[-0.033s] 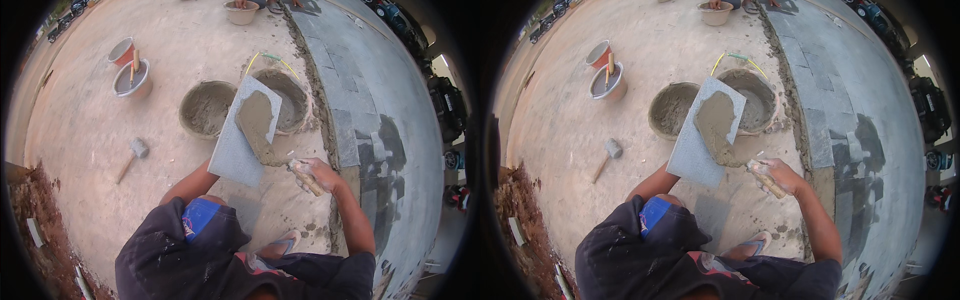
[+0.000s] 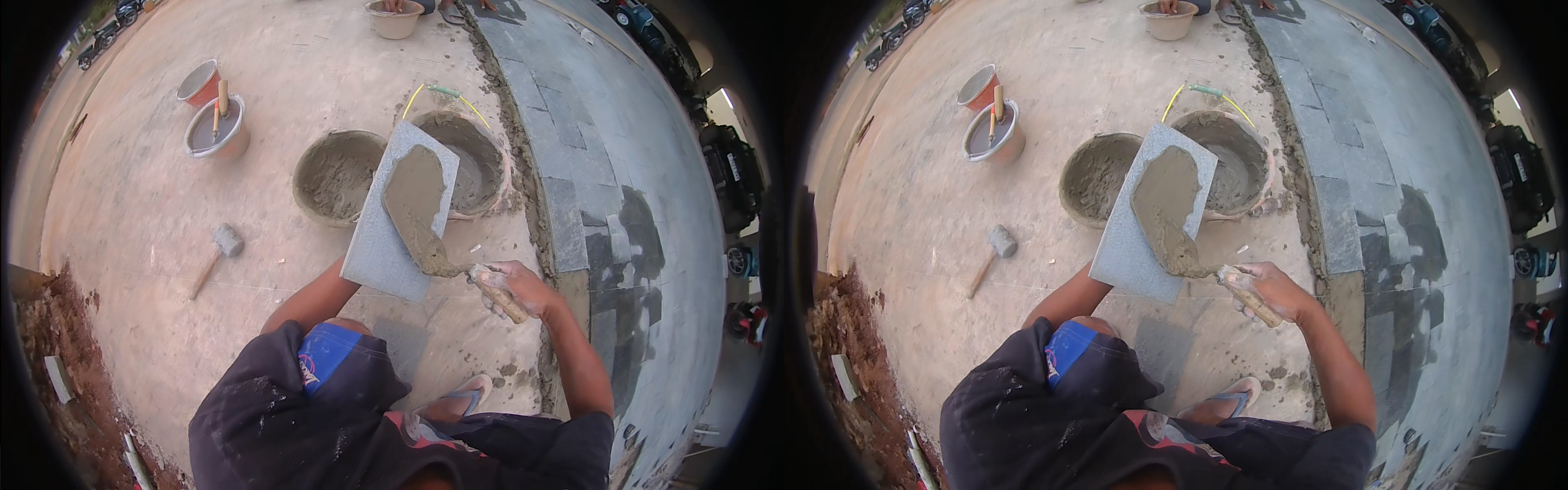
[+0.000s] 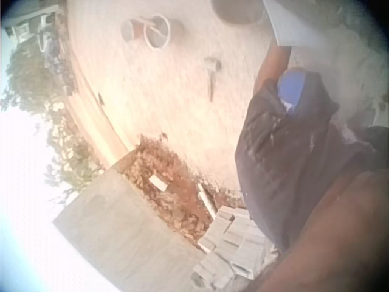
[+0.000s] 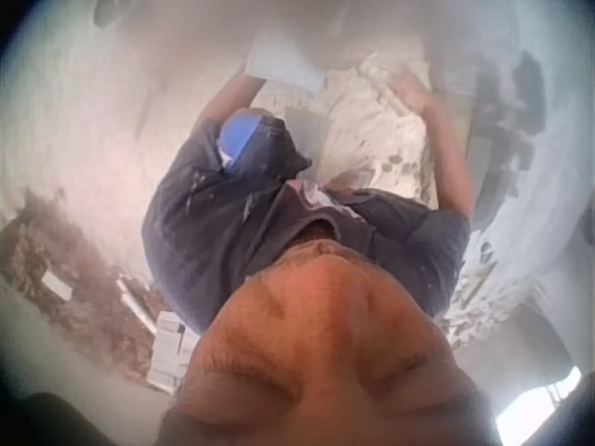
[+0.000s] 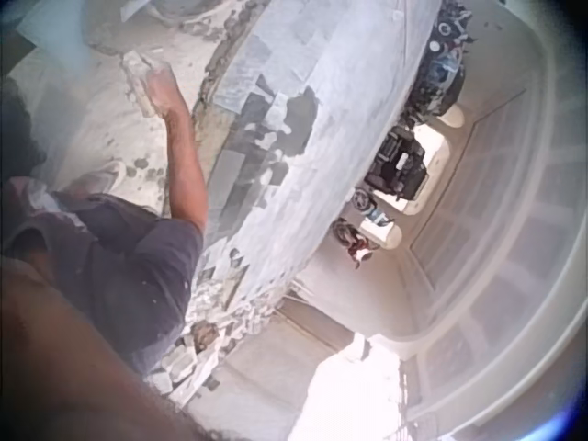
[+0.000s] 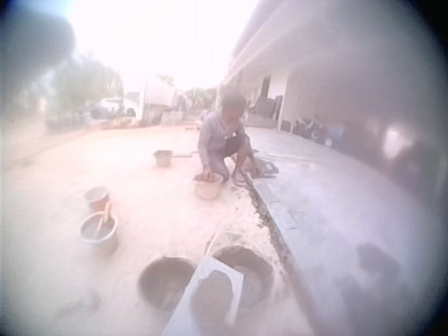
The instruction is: The person applies mortar to the back of large stone tiles using a trowel and sets them onto a prepared floor surface, using a hammer to tap them into alignment.
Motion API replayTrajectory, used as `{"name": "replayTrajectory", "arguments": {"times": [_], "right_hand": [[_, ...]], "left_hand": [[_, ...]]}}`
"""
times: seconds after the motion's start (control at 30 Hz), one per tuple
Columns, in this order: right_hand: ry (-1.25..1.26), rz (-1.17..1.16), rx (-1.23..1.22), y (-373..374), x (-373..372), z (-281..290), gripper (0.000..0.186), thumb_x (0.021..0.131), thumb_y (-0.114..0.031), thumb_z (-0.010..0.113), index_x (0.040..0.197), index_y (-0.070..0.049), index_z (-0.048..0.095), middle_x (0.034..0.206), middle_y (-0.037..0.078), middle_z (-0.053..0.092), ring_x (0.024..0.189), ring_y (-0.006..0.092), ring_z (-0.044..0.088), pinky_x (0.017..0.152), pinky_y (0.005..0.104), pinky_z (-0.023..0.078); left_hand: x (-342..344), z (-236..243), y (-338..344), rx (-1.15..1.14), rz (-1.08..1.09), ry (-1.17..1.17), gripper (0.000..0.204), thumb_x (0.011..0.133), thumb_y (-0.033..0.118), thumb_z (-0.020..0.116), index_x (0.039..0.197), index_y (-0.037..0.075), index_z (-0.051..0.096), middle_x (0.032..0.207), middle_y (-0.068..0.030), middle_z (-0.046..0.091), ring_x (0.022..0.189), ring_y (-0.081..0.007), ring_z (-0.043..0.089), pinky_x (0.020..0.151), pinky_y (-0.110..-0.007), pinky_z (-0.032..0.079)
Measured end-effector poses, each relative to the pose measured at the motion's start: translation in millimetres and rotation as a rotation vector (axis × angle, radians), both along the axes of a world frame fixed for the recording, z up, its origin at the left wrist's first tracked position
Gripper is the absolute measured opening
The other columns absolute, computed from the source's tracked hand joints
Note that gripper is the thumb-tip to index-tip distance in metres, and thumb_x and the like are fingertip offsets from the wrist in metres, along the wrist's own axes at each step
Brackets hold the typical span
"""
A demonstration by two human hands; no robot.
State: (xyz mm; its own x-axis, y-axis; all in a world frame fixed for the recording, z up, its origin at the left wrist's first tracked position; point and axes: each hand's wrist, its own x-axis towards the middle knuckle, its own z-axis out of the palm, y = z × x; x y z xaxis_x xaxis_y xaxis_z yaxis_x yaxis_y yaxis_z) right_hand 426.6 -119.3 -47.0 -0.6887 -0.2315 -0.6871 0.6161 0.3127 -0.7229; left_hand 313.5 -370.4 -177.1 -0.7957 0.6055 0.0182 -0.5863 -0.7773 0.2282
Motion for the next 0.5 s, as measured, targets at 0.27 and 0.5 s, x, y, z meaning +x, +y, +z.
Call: {"name": "replayTrajectory", "arguments": {"times": [0.27,0.5], "right_hand": [[0.066,0.117,0.075,-27.6,42.0,-0.4,0.035,0.096,-0.035,0.061,0.112,-0.003,0.063,0.073,0.003,0.061,0.058,0.0088,0.057,0.052,0.0251,0.047],[0.277,0.224,0.260,-19.9,36.6,10.6,0.033,0.092,-0.028,0.064,0.109,0.000,0.062,0.076,0.011,0.063,0.062,0.0186,0.061,0.059,0.0325,0.049]], "left_hand": [[-30.9,0.2,5.7,0.058,0.030,0.003,0.044,0.096,0.029,0.060,0.134,0.008,0.052,0.123,-0.0058,0.060,0.110,-0.0213,0.060,0.096,-0.035,0.051],[-33.2,-3.0,8.2,0.049,0.020,0.003,0.045,0.096,0.030,0.059,0.135,0.008,0.051,0.123,-0.0059,0.060,0.110,-0.0215,0.060,0.096,-0.036,0.051]]}}
